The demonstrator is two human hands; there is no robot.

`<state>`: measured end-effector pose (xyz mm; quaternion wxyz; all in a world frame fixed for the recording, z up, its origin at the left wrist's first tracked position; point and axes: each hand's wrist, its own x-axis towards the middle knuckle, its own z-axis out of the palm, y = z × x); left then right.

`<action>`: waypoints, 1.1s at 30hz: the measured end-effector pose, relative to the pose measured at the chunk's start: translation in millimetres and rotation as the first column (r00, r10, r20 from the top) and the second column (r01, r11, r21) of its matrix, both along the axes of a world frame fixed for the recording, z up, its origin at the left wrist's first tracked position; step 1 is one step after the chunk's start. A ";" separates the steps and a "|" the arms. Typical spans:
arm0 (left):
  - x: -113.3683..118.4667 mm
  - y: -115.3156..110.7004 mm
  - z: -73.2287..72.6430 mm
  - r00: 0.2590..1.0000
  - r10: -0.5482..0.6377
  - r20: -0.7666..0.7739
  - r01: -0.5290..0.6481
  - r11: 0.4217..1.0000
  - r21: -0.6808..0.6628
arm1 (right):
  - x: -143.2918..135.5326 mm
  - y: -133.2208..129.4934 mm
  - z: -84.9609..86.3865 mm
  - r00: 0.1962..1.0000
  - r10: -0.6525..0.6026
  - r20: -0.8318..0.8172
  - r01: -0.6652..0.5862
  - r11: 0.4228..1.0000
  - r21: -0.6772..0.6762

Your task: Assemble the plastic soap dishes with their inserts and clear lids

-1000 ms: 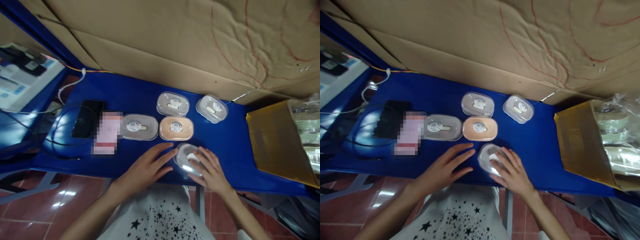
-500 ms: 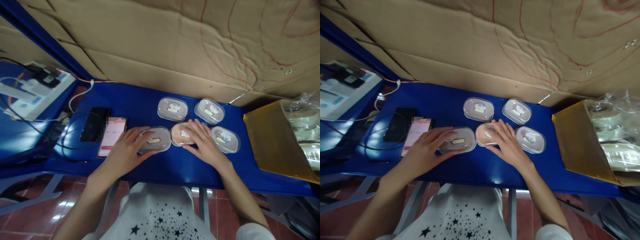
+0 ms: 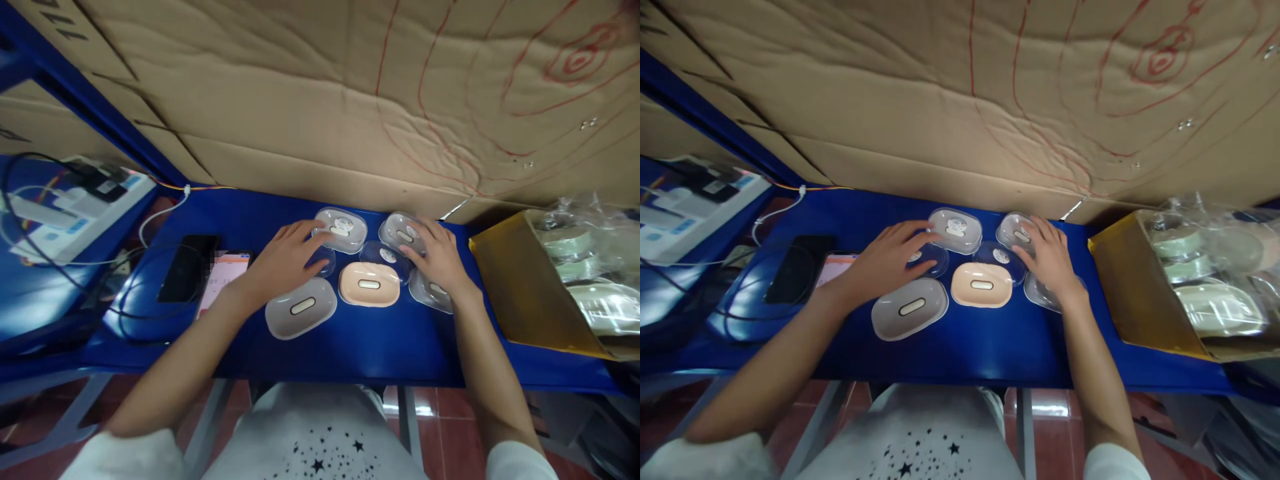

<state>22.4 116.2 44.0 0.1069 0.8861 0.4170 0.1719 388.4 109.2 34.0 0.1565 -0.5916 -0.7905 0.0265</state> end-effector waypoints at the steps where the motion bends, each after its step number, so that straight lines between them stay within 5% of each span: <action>1: 5.1 16.8 0.9 0.999 -0.045 -0.018 0.044 0.998 -0.035 | 6.6 11.2 -1.1 1.000 -0.007 0.004 0.007 0.999 -0.041; 4: 16.0 65.2 -4.1 0.990 -0.088 -0.107 0.067 0.980 -0.188 | 23.1 30.1 -6.6 0.996 0.015 -0.093 -0.029 0.988 -0.153; 7: 13.9 89.4 -12.2 0.994 -0.083 -0.071 0.064 0.969 -0.237 | 36.5 24.5 -14.2 0.982 -0.041 -0.184 0.009 0.986 -0.168; 13: -26.6 78.3 -26.6 0.989 0.145 -0.018 -0.146 0.986 -0.081 | 36.1 -0.6 -18.0 0.995 -0.097 -0.014 0.098 0.990 0.103; 18: -39.2 71.5 -31.1 0.956 0.275 -0.107 -0.278 0.961 -0.014 | -4.3 -5.0 -18.7 0.996 0.061 0.065 -0.063 0.997 0.033; 21: -18.4 68.5 -27.0 0.984 0.141 -0.106 -0.136 0.989 0.055 | -18.5 -5.3 -26.2 0.994 0.062 0.089 -0.060 0.998 -0.021; 25: 22.0 68.4 -25.0 0.983 -0.105 -0.152 0.104 0.994 -0.017 | -18.1 -4.2 -32.7 0.995 0.034 0.090 -0.031 0.999 -0.038; 33: 51.9 70.7 -25.0 0.976 -0.156 -0.155 0.150 0.988 -0.048 | -12.9 -6.2 -33.8 0.996 0.010 0.087 -0.006 0.999 -0.047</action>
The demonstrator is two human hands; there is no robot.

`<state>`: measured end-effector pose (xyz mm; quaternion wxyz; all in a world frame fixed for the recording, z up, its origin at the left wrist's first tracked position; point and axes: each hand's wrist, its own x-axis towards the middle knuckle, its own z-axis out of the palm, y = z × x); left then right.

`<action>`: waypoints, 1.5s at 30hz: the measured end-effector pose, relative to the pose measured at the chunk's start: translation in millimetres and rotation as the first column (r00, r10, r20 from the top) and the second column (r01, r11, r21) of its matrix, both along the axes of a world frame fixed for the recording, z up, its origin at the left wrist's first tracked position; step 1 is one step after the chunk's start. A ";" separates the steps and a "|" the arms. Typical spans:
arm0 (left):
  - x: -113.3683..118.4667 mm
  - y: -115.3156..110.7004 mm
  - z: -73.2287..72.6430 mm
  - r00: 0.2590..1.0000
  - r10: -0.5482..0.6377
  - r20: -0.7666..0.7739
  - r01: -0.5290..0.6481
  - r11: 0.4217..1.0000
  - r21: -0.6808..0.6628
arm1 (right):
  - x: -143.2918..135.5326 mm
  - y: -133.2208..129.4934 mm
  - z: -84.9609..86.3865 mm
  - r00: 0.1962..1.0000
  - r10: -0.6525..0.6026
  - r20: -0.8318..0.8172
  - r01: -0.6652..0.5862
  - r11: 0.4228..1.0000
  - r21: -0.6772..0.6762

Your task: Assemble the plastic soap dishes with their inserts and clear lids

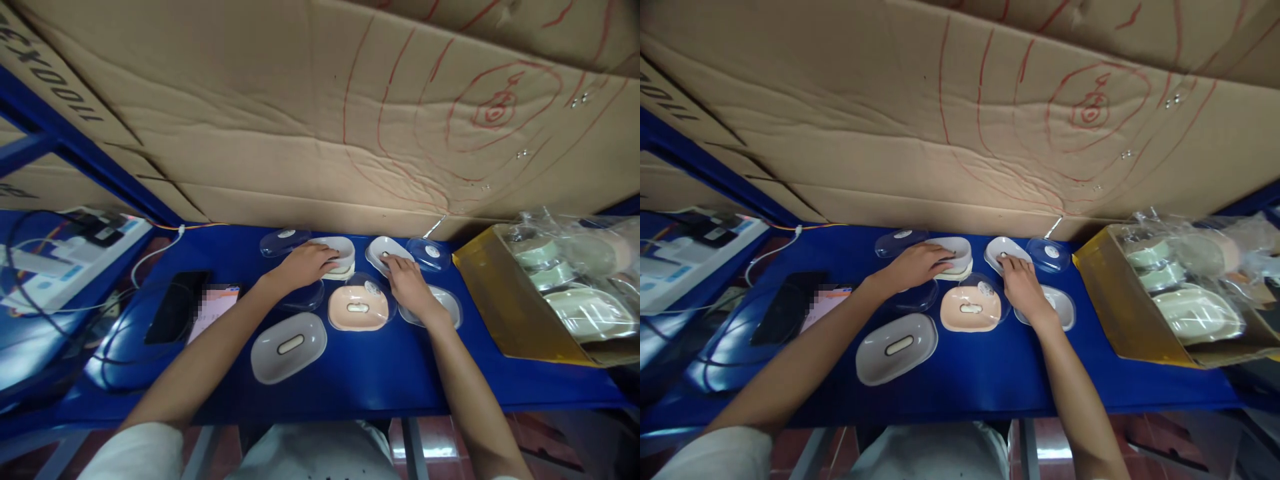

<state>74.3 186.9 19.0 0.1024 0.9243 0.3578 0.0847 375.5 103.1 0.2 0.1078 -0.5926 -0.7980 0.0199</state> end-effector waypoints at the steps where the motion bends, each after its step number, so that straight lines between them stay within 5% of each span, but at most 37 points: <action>1: 0.7 -0.5 0.9 1.000 0.012 0.005 -0.012 1.000 0.005 | 0.1 -1.5 0.3 1.000 -0.002 0.001 0.002 1.000 0.000; 7: -1.4 -21.4 17.6 0.987 0.135 0.082 -0.141 0.987 0.074 | 2.9 -7.3 4.4 0.999 -0.030 0.014 0.030 1.000 0.007; 13: -38.0 -131.4 31.1 0.993 0.021 0.117 -0.041 0.983 0.178 | -2.3 -12.0 23.9 0.985 -0.171 0.032 0.162 0.971 0.174; 15: -49.8 -172.7 19.2 0.994 0.043 0.101 -0.059 0.985 0.160 | -16.7 -25.2 33.4 0.997 -0.070 -0.018 0.072 0.973 0.220; 17: -56.6 -203.0 1.1 0.990 0.098 0.103 -0.115 0.978 0.172 | -37.4 -44.4 38.7 0.977 0.191 -0.098 -0.175 0.973 0.148; 20: -58.2 -223.4 -23.1 0.977 0.178 0.118 -0.196 0.967 0.161 | -67.0 -73.1 34.8 0.895 0.432 -0.110 -0.431 0.902 0.032; 23: -55.9 -222.5 -28.9 0.963 0.204 0.179 -0.225 0.968 0.108 | -78.4 -86.7 24.1 0.941 0.336 0.040 -0.338 0.939 0.060; 26: -54.4 -214.6 -18.9 0.952 0.184 0.245 -0.218 0.969 0.120 | -73.4 -85.6 18.2 0.962 0.252 0.107 -0.258 0.965 0.045; 33: -48.9 -194.5 8.1 0.920 0.189 0.344 -0.267 0.943 0.197 | -67.5 -76.1 18.2 0.938 0.330 0.107 -0.335 0.942 0.023; 40: -44.1 -139.6 -11.5 0.940 0.243 0.240 -0.316 0.887 0.336 | -70.7 -64.3 16.1 0.959 0.280 0.043 -0.283 0.945 0.165; 45: -41.2 -156.3 -9.8 0.930 0.271 0.247 -0.335 0.903 0.269 | -61.8 -53.6 6.3 0.986 0.165 0.025 -0.165 0.930 0.329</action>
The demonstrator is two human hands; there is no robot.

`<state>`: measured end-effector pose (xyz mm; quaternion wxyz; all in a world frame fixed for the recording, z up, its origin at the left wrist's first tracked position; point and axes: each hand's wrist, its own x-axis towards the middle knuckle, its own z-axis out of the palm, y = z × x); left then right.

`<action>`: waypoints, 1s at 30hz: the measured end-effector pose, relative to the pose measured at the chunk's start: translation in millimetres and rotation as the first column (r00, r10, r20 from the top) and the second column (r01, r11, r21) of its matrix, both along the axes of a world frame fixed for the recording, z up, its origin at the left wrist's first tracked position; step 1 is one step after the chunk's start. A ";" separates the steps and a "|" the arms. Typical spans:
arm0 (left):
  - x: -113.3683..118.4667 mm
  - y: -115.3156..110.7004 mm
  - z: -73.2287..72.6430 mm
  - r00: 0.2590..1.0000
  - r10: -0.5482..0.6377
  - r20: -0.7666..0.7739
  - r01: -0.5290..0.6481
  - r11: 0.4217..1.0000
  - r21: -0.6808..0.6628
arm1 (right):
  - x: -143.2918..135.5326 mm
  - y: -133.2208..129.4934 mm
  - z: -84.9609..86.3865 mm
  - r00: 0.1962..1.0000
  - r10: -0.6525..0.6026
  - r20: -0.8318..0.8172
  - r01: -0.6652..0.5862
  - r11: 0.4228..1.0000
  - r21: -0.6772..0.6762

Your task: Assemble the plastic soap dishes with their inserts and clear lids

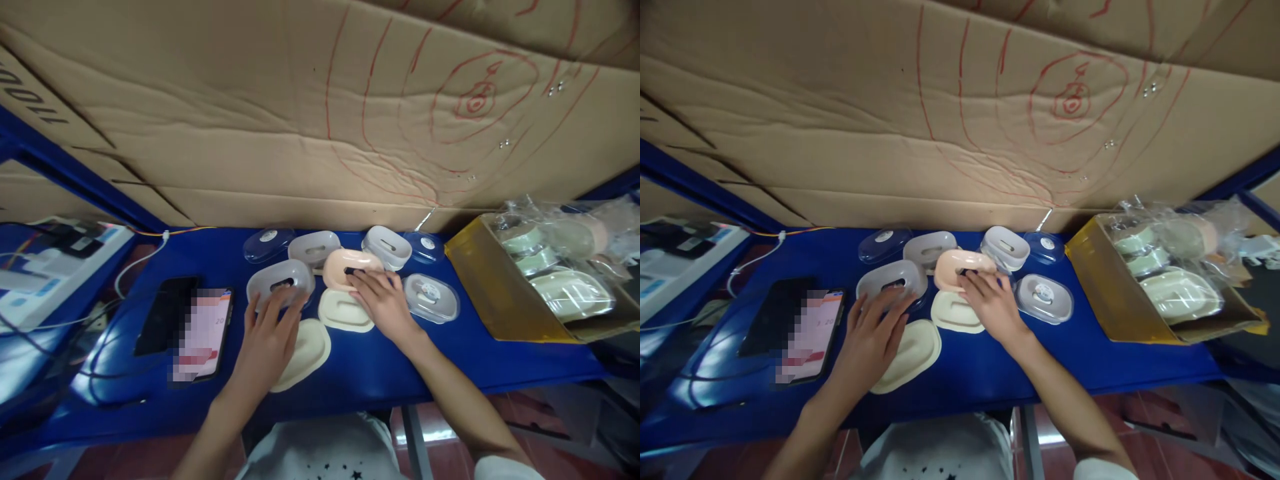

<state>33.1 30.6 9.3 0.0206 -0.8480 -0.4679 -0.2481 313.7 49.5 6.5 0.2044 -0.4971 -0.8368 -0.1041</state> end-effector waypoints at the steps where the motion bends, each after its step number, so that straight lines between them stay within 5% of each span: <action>1: 1.4 -9.8 2.2 1.000 -0.019 0.022 0.019 1.000 -0.009 | 1.7 1.9 -0.8 1.000 -0.023 0.013 0.023 1.000 0.010; 5: 4.1 -48.9 -0.2 0.994 -0.064 0.083 0.067 0.997 -0.032 | 12.7 6.5 8.7 0.999 -0.047 0.016 0.047 0.999 -0.018; 10: -11.9 -71.7 -31.0 0.997 -0.012 0.076 0.015 0.999 -0.039 | 68.0 -19.2 27.0 0.979 -0.123 -0.162 0.106 0.988 -0.113; 14: -24.7 -67.6 -45.8 0.998 -0.019 0.068 0.022 0.999 -0.034 | 131.3 -58.6 10.1 0.937 -0.338 -0.087 0.296 0.902 -0.315; 18: -21.4 -50.7 -41.9 0.991 -0.116 0.073 0.121 0.990 -0.069 | 166.4 -69.4 -8.0 0.909 -0.379 -0.171 0.282 0.864 -0.416; 25: -15.4 -35.3 -34.3 0.997 -0.050 0.055 0.050 0.999 -0.007 | 155.2 -56.3 -9.4 0.887 -0.434 -0.159 0.428 0.901 -0.068; 30: -9.6 -51.1 -35.9 0.996 -0.046 0.081 0.051 0.997 -0.060 | 125.5 -81.8 -17.1 0.952 -0.297 -0.074 0.282 0.945 -0.163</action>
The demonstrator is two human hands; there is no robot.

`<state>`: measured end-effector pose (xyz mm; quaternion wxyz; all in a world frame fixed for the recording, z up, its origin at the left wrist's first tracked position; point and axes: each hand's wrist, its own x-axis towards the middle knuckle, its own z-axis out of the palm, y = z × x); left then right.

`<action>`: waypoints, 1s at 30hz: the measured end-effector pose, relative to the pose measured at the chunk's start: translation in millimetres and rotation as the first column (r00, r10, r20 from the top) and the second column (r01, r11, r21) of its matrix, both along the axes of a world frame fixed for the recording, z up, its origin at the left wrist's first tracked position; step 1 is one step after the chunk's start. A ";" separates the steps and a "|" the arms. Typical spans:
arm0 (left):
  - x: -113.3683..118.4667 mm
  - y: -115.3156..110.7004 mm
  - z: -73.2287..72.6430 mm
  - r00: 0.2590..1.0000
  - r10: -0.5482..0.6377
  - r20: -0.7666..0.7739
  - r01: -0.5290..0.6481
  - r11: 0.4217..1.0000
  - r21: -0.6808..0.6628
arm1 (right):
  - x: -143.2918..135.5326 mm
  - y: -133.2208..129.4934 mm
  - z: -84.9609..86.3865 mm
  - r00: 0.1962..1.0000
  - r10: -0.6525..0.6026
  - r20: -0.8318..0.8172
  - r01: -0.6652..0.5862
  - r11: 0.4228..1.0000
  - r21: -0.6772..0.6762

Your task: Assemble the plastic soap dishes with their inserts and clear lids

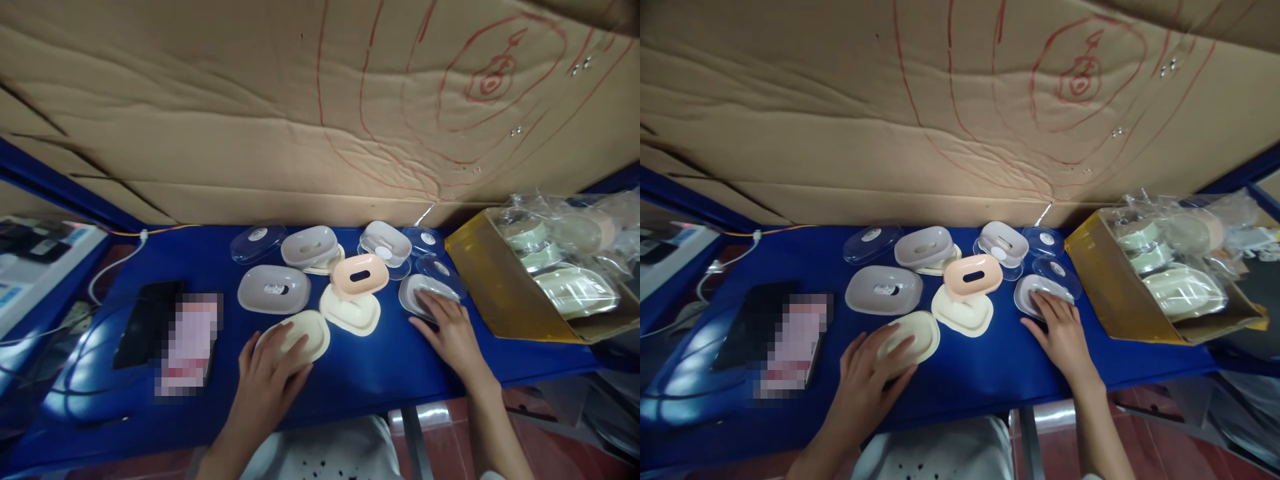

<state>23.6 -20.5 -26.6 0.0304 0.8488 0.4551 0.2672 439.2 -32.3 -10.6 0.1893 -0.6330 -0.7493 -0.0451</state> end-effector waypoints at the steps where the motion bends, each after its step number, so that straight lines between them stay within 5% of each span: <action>1: 2.2 -2.0 -0.6 1.000 -0.022 -0.007 0.022 1.000 -0.017 | -3.3 -4.5 -1.7 1.000 -0.003 0.008 0.003 1.000 -0.003; 9: 13.4 4.3 4.6 0.983 -0.183 0.002 0.182 0.980 -0.074 | -10.2 0.7 4.5 0.996 0.086 -0.023 -0.085 0.995 0.051; 13: 23.2 6.1 10.4 0.977 -0.214 0.003 0.213 0.970 -0.115 | -7.4 29.6 16.6 0.995 0.065 0.082 -0.078 0.981 0.176; 20: 26.8 21.2 19.1 0.966 -0.251 -0.056 0.246 0.966 -0.080 | 12.7 97.3 31.4 0.978 -0.072 0.198 0.035 0.983 0.182; 26: 20.3 28.1 28.4 0.975 -0.216 -0.052 0.216 0.976 -0.003 | -23.4 126.0 9.8 0.983 0.127 0.133 -0.134 0.990 0.043; 30: 11.1 26.5 26.5 0.991 -0.131 -0.012 0.132 0.991 0.012 | -30.3 126.7 -1.6 0.989 0.140 -0.036 -0.141 0.990 -0.019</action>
